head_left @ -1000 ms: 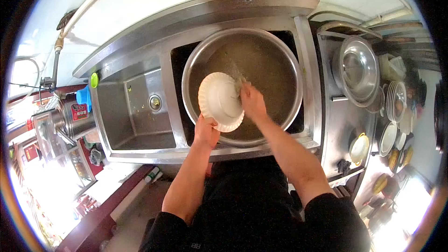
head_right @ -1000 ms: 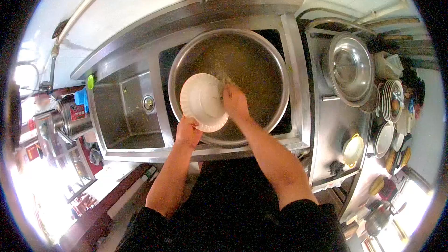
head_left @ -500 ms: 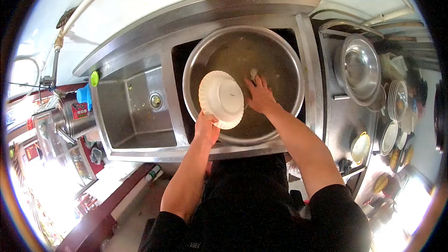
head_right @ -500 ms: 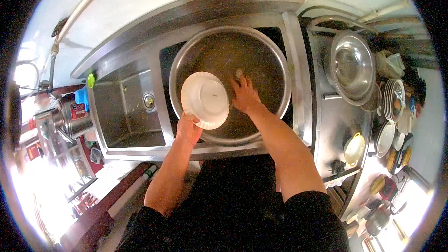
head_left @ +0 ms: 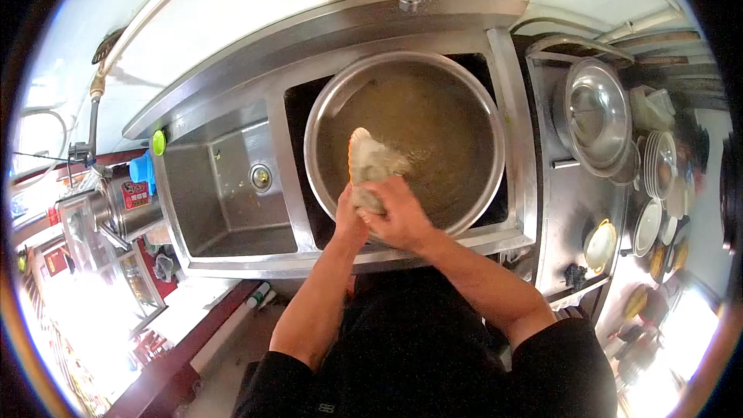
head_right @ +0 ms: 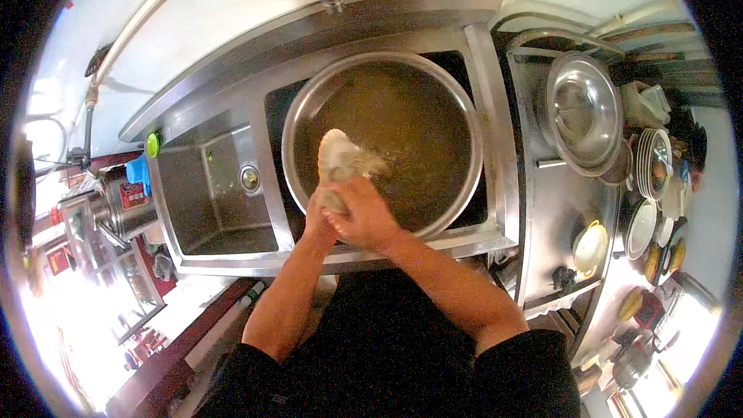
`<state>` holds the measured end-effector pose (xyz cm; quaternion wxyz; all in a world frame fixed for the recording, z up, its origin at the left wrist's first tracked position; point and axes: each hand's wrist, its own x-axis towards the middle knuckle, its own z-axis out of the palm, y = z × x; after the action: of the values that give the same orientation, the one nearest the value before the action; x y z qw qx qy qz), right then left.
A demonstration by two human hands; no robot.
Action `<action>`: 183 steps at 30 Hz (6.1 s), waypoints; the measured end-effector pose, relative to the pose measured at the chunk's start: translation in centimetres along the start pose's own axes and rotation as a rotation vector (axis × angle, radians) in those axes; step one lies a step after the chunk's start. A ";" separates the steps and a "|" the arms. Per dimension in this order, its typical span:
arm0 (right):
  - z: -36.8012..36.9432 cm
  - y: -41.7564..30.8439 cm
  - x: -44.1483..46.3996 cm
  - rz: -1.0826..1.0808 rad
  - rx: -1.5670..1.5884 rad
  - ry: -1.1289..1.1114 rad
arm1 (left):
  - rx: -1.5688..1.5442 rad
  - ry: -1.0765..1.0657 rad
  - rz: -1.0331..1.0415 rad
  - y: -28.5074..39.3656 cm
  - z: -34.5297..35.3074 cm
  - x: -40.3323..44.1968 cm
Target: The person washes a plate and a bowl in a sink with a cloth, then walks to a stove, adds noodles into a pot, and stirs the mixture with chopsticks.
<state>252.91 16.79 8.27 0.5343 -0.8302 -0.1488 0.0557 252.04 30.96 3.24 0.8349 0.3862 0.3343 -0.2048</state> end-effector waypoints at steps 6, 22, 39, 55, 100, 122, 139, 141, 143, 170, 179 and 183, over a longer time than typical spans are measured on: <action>2.2 4.8 7.1 0.111 -0.146 0.129 | 0.264 0.068 0.023 1.8 0.1 -1.2; 3.8 4.6 0.3 1.021 1.441 0.400 | 1.336 -0.076 0.571 -0.4 2.1 1.7; -3.2 14.6 -1.7 1.192 0.802 -0.213 | -0.061 0.088 -0.293 -0.5 -2.3 4.9; -2.8 16.1 -0.7 0.862 -0.631 -0.474 | 0.263 0.310 -0.037 -2.3 -1.8 1.7; 4.5 11.9 3.1 0.459 0.040 -0.048 | 0.146 0.145 -0.321 -5.2 -1.0 3.4; -1.6 8.0 -2.1 0.852 0.864 0.215 | -0.243 -0.006 -0.120 1.0 -0.7 -1.6; -11.3 -5.2 0.4 0.159 -0.323 0.247 | 0.733 -0.193 0.034 4.6 5.8 0.4; -11.6 -3.4 0.5 0.295 -0.178 0.291 | 0.153 -0.307 -0.124 3.3 4.5 0.5; -12.4 -2.5 0.6 0.535 0.242 0.210 | -0.067 -0.323 -0.193 5.0 5.8 -2.8; -22.0 -14.9 16.6 -0.137 -0.097 0.236 | 0.028 0.036 0.152 8.2 11.0 -4.1; -14.8 -2.8 14.5 0.193 -0.364 0.290 | 0.020 0.021 0.129 7.3 10.7 -3.4; -9.0 -1.3 15.3 0.199 -0.785 0.177 | 0.196 0.031 0.130 6.5 10.8 -3.2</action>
<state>269.42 14.10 14.28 0.1797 -0.9829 -0.0313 -0.0255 258.07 26.81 14.02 0.7994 0.4900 0.2998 -0.1762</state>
